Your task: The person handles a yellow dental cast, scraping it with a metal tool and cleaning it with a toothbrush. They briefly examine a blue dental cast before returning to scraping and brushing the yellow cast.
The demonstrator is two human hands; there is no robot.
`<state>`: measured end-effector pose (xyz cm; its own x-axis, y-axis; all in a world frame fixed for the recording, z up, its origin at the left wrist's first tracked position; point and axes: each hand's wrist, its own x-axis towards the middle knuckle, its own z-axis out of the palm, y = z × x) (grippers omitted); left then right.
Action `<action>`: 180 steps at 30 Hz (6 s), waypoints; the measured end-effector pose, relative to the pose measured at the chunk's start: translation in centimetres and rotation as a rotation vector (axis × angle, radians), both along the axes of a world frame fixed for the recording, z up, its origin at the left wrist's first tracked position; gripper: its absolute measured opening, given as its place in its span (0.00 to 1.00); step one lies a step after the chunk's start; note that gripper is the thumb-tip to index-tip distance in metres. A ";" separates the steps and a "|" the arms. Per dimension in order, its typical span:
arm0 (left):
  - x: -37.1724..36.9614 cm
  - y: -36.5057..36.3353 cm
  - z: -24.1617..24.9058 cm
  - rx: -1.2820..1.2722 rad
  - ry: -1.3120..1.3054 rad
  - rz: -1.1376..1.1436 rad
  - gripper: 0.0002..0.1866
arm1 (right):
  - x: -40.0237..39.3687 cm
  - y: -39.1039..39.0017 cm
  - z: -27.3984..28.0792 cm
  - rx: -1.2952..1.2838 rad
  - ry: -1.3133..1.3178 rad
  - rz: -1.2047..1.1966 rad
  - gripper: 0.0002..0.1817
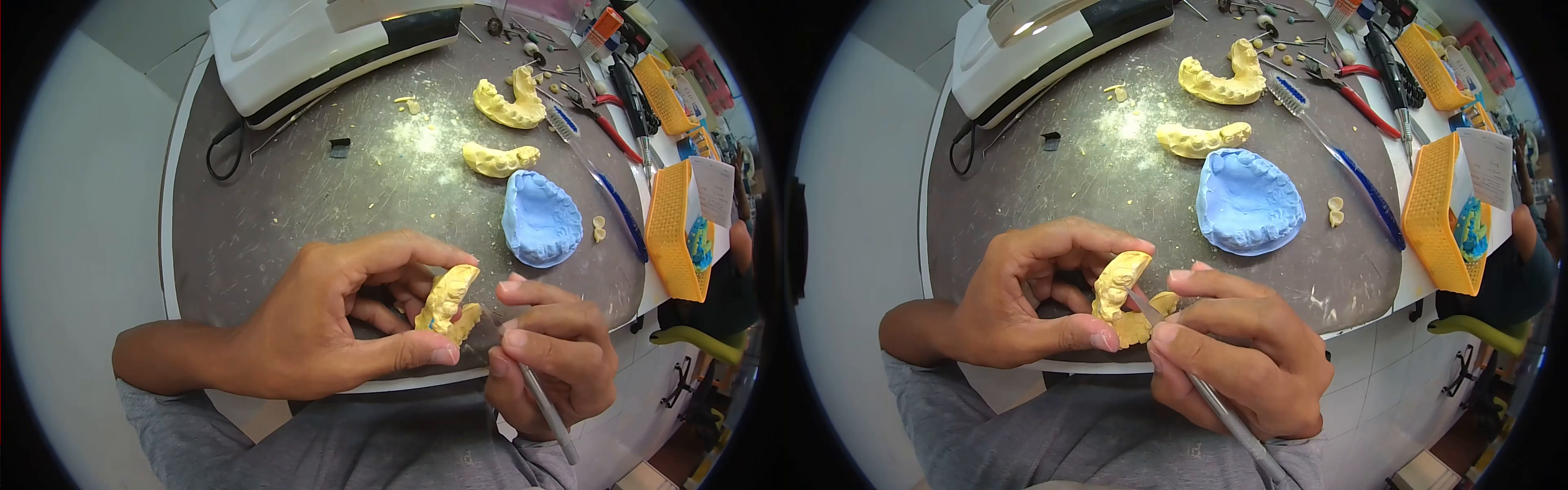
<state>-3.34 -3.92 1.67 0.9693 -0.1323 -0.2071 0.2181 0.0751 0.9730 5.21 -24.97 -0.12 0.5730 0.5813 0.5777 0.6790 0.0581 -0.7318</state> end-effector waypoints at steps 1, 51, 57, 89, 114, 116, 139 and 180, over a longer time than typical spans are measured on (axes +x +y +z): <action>0.0 -0.1 -0.1 0.001 -0.005 0.010 0.34 | 0.0 0.0 -0.2 0.002 0.002 -0.002 0.16; -0.3 0.2 -0.8 0.049 -0.142 -0.030 0.36 | 1.6 -0.4 -0.4 -0.081 -0.030 0.225 0.20; -0.3 0.3 -0.7 0.043 -0.131 -0.035 0.36 | 1.7 -0.5 -0.4 -0.090 -0.037 0.236 0.19; 0.4 0.6 0.3 -0.070 0.085 0.032 0.36 | 9.8 -4.3 1.5 -0.577 -0.358 -0.549 0.15; 0.4 0.3 -0.3 -0.065 0.071 0.057 0.31 | 2.8 -5.1 3.2 -0.541 -0.228 -0.149 0.23; 0.5 0.3 0.1 -0.040 0.086 0.036 0.32 | 3.2 -7.0 4.0 -0.534 -0.221 -0.167 0.22; 0.0 0.3 -1.4 0.394 -0.352 0.050 0.33 | 10.4 -3.0 1.7 -0.601 -0.498 -0.542 0.15; 0.2 0.3 -1.7 0.470 -0.395 0.035 0.41 | 0.2 -0.4 -1.0 -0.009 -0.022 0.055 0.20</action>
<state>-3.16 -3.62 -0.05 0.9868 -0.0807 0.1406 -0.1609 -0.3813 0.9103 5.45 -25.34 -1.12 0.5269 0.6171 0.5844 0.6909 0.0894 -0.7174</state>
